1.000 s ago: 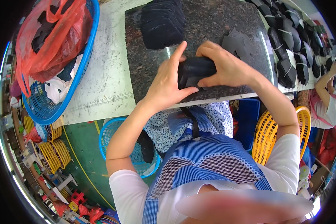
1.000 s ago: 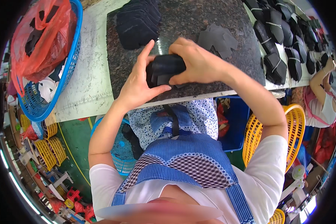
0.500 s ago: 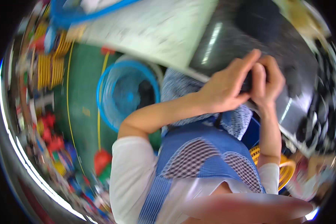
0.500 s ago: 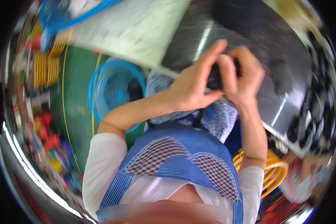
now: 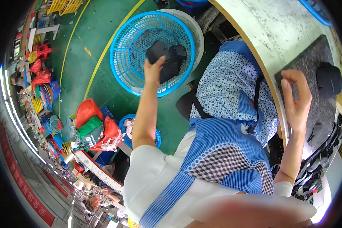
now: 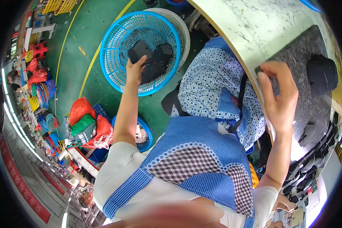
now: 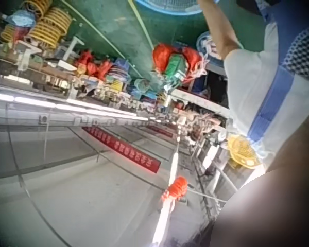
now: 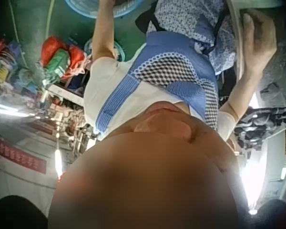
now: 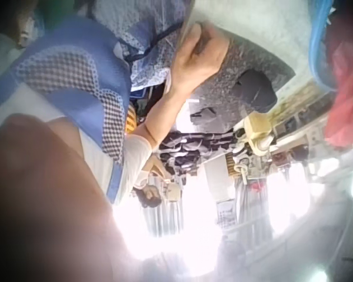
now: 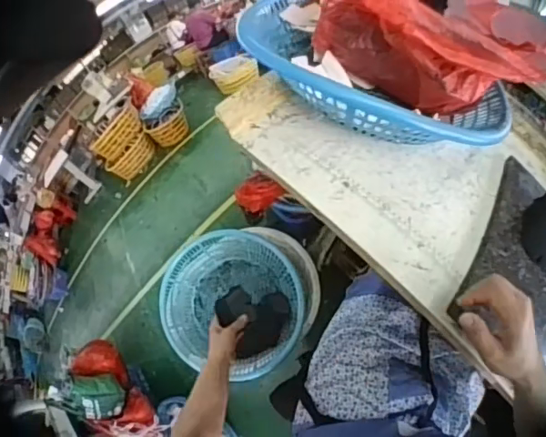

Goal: Stacking and organizing black shoe components on a workbench.

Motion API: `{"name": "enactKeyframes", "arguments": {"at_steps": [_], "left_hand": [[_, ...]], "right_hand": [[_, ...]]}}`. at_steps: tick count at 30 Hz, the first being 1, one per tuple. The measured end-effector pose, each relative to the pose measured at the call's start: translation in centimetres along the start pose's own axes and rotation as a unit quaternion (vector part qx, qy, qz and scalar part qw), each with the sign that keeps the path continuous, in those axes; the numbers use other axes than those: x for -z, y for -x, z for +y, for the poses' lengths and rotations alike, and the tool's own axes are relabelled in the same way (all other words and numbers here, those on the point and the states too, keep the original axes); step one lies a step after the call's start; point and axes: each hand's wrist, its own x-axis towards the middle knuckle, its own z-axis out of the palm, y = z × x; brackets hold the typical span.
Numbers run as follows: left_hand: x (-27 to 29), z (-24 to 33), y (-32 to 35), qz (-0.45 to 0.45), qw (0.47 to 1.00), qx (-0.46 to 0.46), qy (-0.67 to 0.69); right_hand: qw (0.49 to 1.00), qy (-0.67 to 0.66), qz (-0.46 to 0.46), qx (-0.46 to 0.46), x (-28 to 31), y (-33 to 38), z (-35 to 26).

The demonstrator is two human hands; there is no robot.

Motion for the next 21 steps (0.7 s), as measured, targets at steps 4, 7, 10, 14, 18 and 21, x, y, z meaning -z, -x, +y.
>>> {"name": "enactKeyframes", "arguments": {"at_steps": [4,7,10,14,18,21], "left_hand": [[11.7,-7.5,-8.8,0.098,0.975,0.184,0.074],[16.6,-10.6,-10.6,0.167,0.969,0.149,-0.105],[18.7,-12.8,-11.6,0.215,0.939,0.196,-0.182],[17.4,-13.1,-11.4,0.216,0.941,0.222,-0.137],[16.8,-13.8,-11.3,0.092,0.958,0.266,-0.05],[13.4,-13.9,-10.6,0.009,0.968,0.248,0.042]], "right_hand": [[0.998,0.041,0.021,-0.037,1.3,2.8,2.7],[0.989,0.026,0.061,-0.133,3.2,5.9,5.6],[0.977,-0.029,0.086,-0.193,3.8,7.4,7.4],[0.977,0.0,0.058,-0.203,4.3,7.5,7.3],[0.978,0.029,0.052,-0.202,4.3,7.0,6.9],[0.972,0.043,0.051,-0.226,4.3,6.9,7.2]]}}
